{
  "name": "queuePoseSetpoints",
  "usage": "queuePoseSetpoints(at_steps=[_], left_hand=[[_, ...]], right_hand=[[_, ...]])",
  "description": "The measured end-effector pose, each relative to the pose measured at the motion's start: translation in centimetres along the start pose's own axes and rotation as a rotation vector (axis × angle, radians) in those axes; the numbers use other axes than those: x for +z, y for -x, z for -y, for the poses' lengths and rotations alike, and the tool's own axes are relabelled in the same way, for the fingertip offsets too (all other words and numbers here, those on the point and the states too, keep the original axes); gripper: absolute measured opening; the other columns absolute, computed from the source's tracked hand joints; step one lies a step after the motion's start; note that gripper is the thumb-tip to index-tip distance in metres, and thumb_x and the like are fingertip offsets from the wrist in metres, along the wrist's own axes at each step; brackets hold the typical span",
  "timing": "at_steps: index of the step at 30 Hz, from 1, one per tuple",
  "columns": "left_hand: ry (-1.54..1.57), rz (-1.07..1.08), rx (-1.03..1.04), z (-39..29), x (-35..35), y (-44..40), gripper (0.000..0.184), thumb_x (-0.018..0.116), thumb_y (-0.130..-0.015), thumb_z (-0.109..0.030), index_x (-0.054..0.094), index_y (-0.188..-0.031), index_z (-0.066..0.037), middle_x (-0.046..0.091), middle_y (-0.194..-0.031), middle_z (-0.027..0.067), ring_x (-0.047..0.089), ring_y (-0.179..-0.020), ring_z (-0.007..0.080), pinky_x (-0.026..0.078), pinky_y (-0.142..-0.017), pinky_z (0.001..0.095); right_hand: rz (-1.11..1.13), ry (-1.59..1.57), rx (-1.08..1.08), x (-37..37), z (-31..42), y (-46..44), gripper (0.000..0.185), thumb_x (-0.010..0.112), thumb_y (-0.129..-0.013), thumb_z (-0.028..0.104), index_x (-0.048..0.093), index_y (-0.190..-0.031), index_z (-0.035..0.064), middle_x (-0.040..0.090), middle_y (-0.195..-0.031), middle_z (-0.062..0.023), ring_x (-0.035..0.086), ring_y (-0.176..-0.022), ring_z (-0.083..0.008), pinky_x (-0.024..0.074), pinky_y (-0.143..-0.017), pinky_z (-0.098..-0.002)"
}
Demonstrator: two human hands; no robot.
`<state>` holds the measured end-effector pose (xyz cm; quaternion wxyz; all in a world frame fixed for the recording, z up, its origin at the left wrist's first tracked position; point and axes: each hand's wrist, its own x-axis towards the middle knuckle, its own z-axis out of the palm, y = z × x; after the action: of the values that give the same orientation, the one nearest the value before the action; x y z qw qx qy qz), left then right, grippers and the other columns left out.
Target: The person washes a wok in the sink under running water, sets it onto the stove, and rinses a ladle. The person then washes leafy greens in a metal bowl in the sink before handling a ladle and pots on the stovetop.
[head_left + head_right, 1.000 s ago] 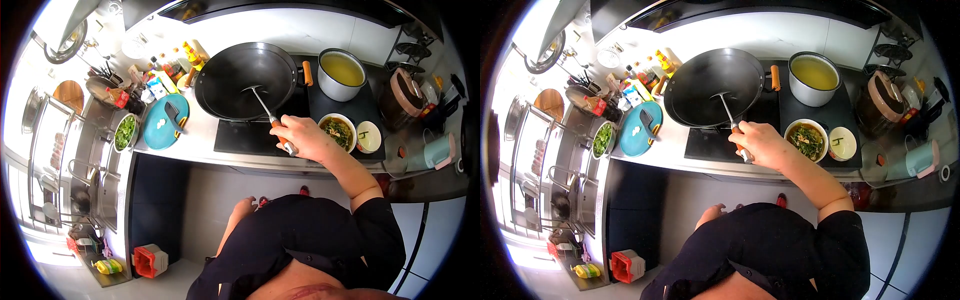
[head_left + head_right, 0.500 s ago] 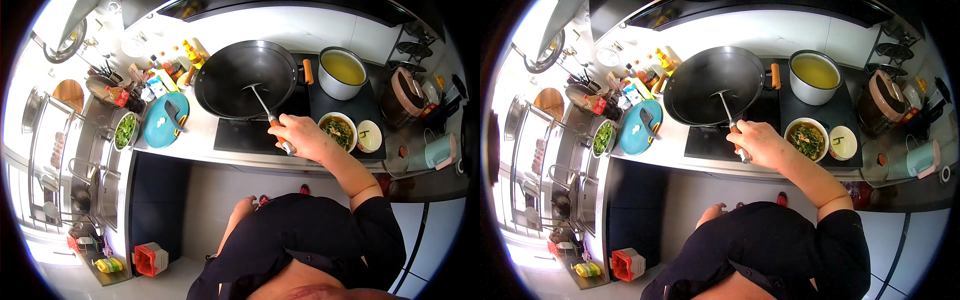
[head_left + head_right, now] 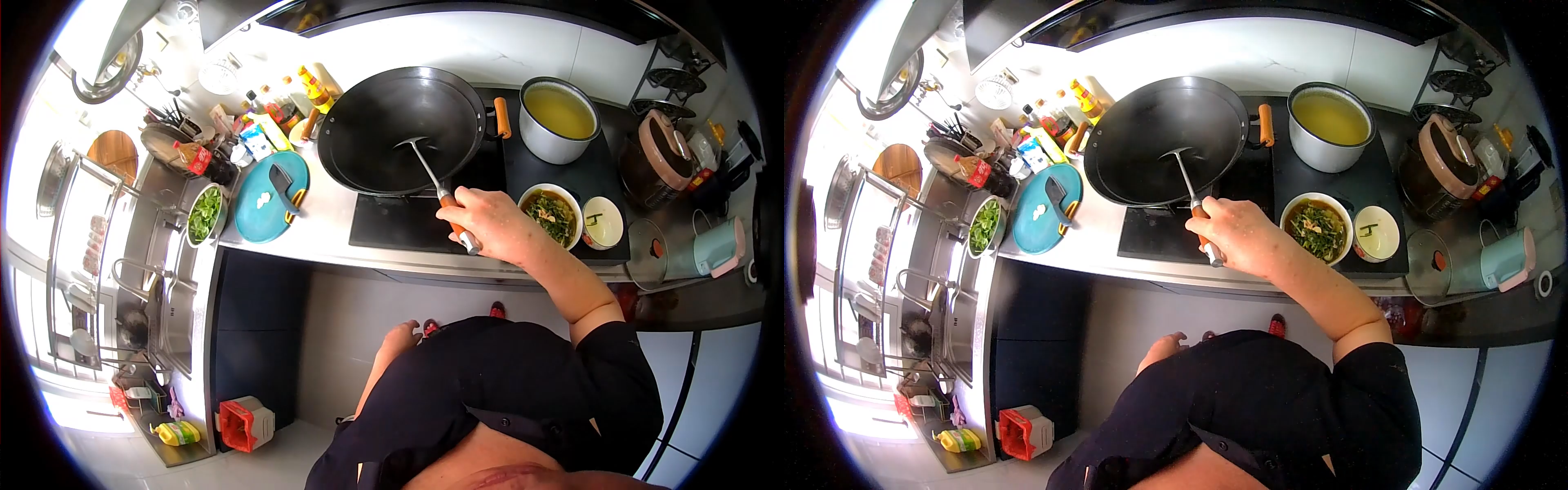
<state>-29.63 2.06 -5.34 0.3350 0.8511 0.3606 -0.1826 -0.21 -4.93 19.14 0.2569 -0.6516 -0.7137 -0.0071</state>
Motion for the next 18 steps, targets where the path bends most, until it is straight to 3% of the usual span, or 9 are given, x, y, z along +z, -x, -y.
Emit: queuePoseSetpoints(at_steps=[6, 9, 18], left_hand=[[-0.018, -0.005, 0.009, 0.3, 0.2, -0.2, 0.034, 0.059, -0.081, -0.028, 0.057, -0.109, -0.008, 0.062, -0.101, 0.0182, 0.058, -0.097, 0.0359, 0.047, -0.081, 0.0442], [-0.012, -0.002, -0.001, 0.0, 0.0, 0.0, 0.034, 0.059, -0.081, -0.028, 0.057, -0.109, -0.008, 0.062, -0.102, 0.0181, 0.058, -0.098, 0.0356, 0.047, -0.082, 0.0439], [0.008, -0.008, -0.015, -0.7, -0.5, 0.5, 0.034, 0.059, -0.081, -0.027, 0.057, -0.110, -0.009, 0.062, -0.103, 0.0181, 0.057, -0.099, 0.0353, 0.047, -0.083, 0.0433]], right_hand=[[0.037, -0.001, 0.026, -0.4, 0.4, -0.1, 0.019, 0.065, -0.072, 0.009, 0.059, -0.090, 0.0057, 0.053, -0.083, -0.0118, 0.060, -0.074, -0.0248, 0.0503, -0.065, -0.0347], [0.013, 0.024, 0.008, 0.0, 0.2, 0.0, 0.025, 0.069, -0.072, 0.010, 0.060, -0.095, 0.0057, 0.051, -0.082, -0.0080, 0.057, -0.069, -0.0212, 0.0488, -0.062, -0.0322], [0.031, 0.018, 0.019, -0.3, 0.5, -0.1, 0.018, 0.065, -0.072, 0.008, 0.057, -0.088, 0.0053, 0.053, -0.084, -0.0118, 0.060, -0.075, -0.0248, 0.0505, -0.066, -0.0346]])
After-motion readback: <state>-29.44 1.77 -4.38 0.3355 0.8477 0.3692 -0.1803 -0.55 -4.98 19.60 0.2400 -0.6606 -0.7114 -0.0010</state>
